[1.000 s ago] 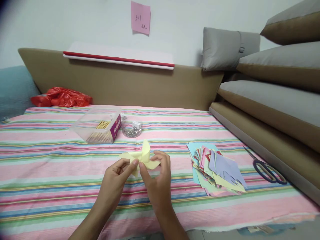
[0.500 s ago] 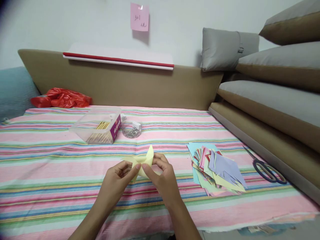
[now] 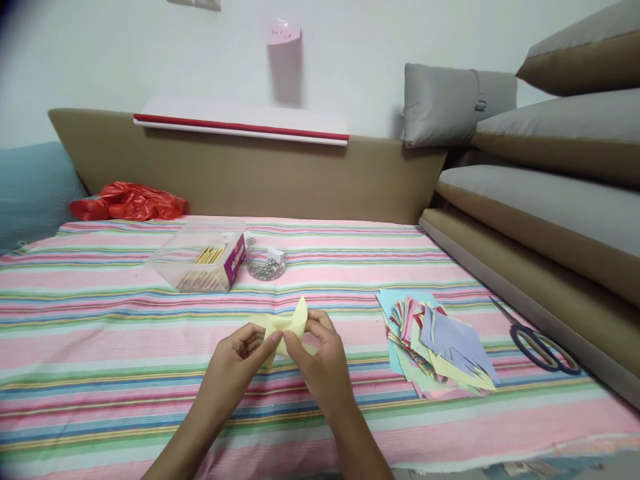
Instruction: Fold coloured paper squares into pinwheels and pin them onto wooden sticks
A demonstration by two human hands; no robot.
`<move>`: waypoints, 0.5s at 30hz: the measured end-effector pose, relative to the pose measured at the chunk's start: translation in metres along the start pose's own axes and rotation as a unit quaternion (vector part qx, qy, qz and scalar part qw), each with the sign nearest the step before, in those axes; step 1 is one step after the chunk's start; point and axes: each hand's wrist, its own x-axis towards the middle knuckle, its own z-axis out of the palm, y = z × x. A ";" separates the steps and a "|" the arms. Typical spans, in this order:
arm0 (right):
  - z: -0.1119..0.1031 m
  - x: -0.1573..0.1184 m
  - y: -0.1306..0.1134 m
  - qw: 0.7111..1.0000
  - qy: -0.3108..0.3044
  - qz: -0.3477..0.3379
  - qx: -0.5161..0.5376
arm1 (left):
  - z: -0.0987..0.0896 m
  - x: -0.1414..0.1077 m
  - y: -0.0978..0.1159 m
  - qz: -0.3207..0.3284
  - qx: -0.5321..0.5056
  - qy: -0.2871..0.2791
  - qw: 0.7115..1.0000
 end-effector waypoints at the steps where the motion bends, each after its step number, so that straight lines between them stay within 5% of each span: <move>1: 0.001 0.000 0.000 1.000 0.001 -0.001 -0.002 | -0.001 0.000 0.000 0.004 0.005 0.002 1.000; 9: 0.008 0.022 0.011 0.998 0.020 -0.016 0.066 | -0.019 -0.003 0.008 0.050 0.118 0.030 0.991; 15: 0.007 0.101 0.013 0.984 -0.001 -0.107 -0.143 | -0.030 0.000 0.001 0.064 0.152 0.014 0.986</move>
